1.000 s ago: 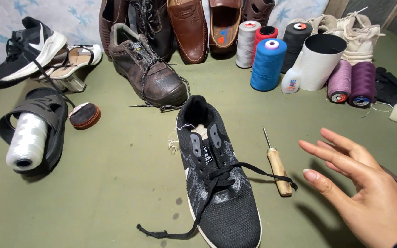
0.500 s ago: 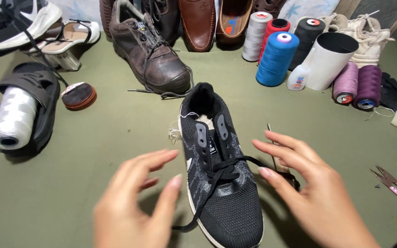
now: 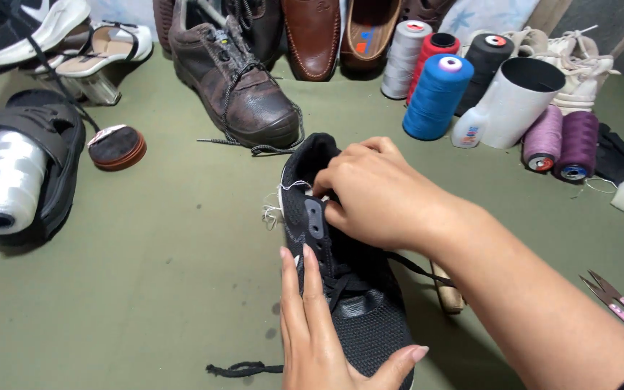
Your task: Lacing and hand-sewing a black sneaker for repair on a workbench.
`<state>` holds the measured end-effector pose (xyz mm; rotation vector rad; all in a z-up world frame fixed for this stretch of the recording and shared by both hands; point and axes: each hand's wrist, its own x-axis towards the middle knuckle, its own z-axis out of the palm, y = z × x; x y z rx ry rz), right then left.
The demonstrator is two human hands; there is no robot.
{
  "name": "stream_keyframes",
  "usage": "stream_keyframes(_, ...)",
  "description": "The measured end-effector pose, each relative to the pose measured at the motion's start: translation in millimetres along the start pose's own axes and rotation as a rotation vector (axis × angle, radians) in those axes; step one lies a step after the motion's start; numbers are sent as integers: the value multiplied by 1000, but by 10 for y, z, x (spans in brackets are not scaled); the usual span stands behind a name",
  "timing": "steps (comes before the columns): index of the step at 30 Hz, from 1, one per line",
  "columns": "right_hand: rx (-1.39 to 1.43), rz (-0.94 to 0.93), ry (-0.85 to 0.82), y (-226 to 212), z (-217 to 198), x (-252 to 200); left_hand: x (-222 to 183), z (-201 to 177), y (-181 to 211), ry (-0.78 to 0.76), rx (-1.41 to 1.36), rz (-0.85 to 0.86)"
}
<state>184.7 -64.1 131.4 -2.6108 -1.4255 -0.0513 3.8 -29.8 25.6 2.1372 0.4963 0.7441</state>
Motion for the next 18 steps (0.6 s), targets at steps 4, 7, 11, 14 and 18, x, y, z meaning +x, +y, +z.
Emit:
stream_keyframes(4, -182, 38, -354, 14, -27, 67, 15, 38, -96, -58, -51, 85)
stream_keyframes(7, -228, 51, -395, 69, -61, 9, 0, 46, -95, -98, -59, 93)
stream_keyframes(11, 246, 145, -282, 238, -279, -219, -61, 103, -29, -79, 44, 38)
stream_keyframes(14, 545, 257, -229, 148, -353, -375, -63, 140, 17, -11, 44, 110)
stream_keyframes(18, 491, 375, -190, 64, -353, -358, -118, 204, 52, 43, 112, 96)
